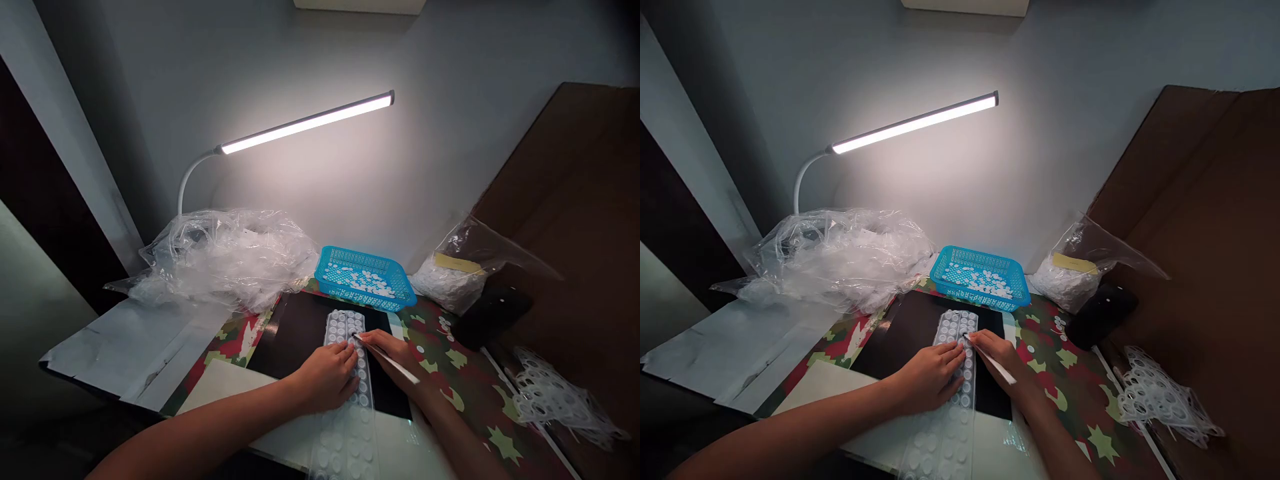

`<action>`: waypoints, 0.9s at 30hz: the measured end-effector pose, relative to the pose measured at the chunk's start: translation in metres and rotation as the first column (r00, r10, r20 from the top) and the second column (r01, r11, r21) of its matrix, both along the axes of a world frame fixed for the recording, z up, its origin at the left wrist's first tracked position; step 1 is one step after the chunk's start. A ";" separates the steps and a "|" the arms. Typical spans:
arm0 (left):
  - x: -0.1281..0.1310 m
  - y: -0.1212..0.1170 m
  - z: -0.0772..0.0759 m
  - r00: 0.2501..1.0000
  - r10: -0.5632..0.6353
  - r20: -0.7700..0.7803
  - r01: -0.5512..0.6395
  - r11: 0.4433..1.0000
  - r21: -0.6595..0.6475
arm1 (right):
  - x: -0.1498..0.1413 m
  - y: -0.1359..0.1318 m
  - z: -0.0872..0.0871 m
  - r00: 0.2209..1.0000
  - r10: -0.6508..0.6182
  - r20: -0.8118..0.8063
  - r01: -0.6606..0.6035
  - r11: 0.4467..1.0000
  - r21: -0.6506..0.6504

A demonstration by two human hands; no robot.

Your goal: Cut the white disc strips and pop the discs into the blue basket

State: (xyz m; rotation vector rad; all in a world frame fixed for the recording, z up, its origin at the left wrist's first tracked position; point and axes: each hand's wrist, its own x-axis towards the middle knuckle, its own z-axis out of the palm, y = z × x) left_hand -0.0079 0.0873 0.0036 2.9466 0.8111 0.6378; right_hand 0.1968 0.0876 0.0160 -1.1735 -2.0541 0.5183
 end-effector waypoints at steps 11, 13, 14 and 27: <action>-0.001 0.001 -0.001 1.000 0.004 0.003 -0.004 1.000 -0.025 | 0.006 -0.008 0.010 0.992 -0.121 -0.032 0.123 0.992 0.043; -0.001 0.001 0.001 1.000 0.003 0.005 -0.003 1.000 -0.029 | 0.011 -0.011 0.010 0.991 -0.119 -0.059 0.121 0.992 0.032; -0.001 0.000 0.002 1.000 0.003 0.005 -0.003 1.000 -0.030 | 0.013 -0.012 0.010 0.991 -0.114 -0.072 0.116 0.993 0.028; -0.004 -0.001 0.011 0.999 0.016 -0.049 -0.016 1.000 -0.004 | 0.016 -0.012 0.006 0.998 -0.059 0.032 0.059 0.998 -0.013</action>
